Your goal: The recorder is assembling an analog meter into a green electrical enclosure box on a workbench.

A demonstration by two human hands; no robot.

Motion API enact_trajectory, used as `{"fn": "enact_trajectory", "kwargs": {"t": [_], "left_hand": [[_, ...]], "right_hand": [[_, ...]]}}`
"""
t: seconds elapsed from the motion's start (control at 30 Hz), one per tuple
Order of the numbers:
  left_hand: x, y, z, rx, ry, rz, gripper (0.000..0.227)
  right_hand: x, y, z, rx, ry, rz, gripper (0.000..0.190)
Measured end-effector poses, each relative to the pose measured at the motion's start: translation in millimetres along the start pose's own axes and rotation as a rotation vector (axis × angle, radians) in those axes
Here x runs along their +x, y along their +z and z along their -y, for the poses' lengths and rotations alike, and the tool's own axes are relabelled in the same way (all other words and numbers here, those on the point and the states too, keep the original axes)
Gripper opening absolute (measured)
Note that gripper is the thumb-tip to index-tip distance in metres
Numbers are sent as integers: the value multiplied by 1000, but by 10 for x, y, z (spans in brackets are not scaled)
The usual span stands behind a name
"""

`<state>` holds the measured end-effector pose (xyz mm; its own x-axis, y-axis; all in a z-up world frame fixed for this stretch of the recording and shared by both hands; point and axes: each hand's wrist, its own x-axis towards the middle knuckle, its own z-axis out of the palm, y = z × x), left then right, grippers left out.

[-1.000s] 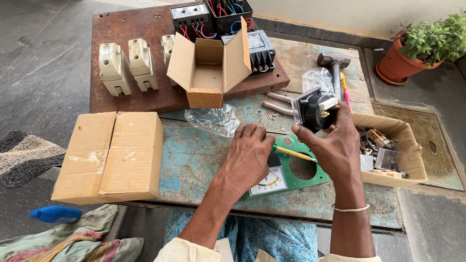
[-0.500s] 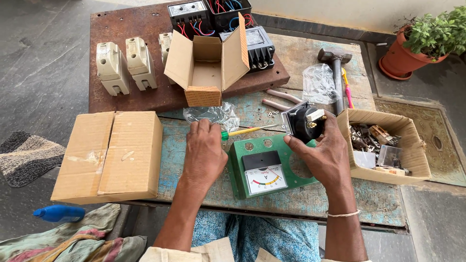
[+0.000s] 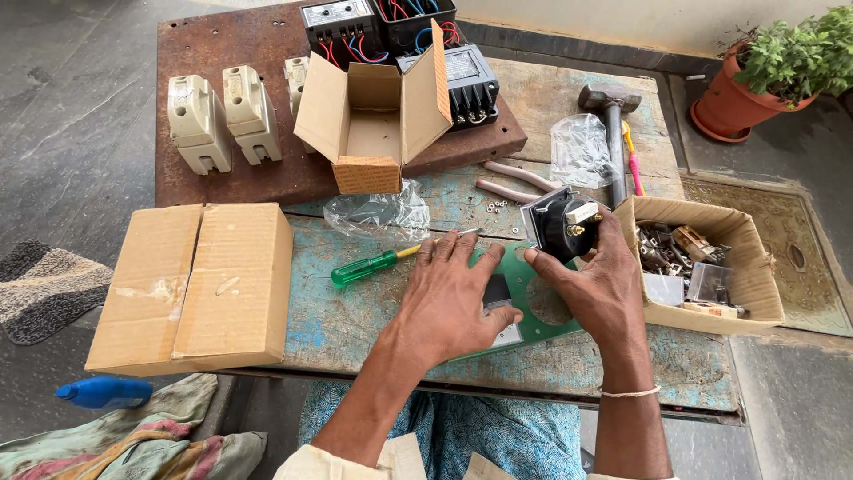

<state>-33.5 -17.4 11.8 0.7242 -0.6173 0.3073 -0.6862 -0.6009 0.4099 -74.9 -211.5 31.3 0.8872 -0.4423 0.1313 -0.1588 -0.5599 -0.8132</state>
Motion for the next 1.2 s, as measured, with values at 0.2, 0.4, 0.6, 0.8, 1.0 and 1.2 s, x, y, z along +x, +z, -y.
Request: {"fn": "enact_trajectory", "kwargs": {"t": [0.2,0.4,0.6,0.8,1.0,1.2], "left_hand": [[269,-31,-54,-153,-271,319,94],[301,-130,47,-212,-613,213,46],[156,-166,231,-347,-773,246,36],[65,48,201,-189,-614,108,37],[233,42,191,-695,-237,-255,44],[276,260,320,-1332,-371,2,36]], "right_hand": [[3,-141,-29,-67,2,-11,84],[0,-140,-20,59,43,31,100],[88,-210,-137,1044,55,259,69],[98,-143,-88,1365,179,532,60],[97,-37,-92,1101,315,483,62],[86,3,89,862,337,367,64]]}}
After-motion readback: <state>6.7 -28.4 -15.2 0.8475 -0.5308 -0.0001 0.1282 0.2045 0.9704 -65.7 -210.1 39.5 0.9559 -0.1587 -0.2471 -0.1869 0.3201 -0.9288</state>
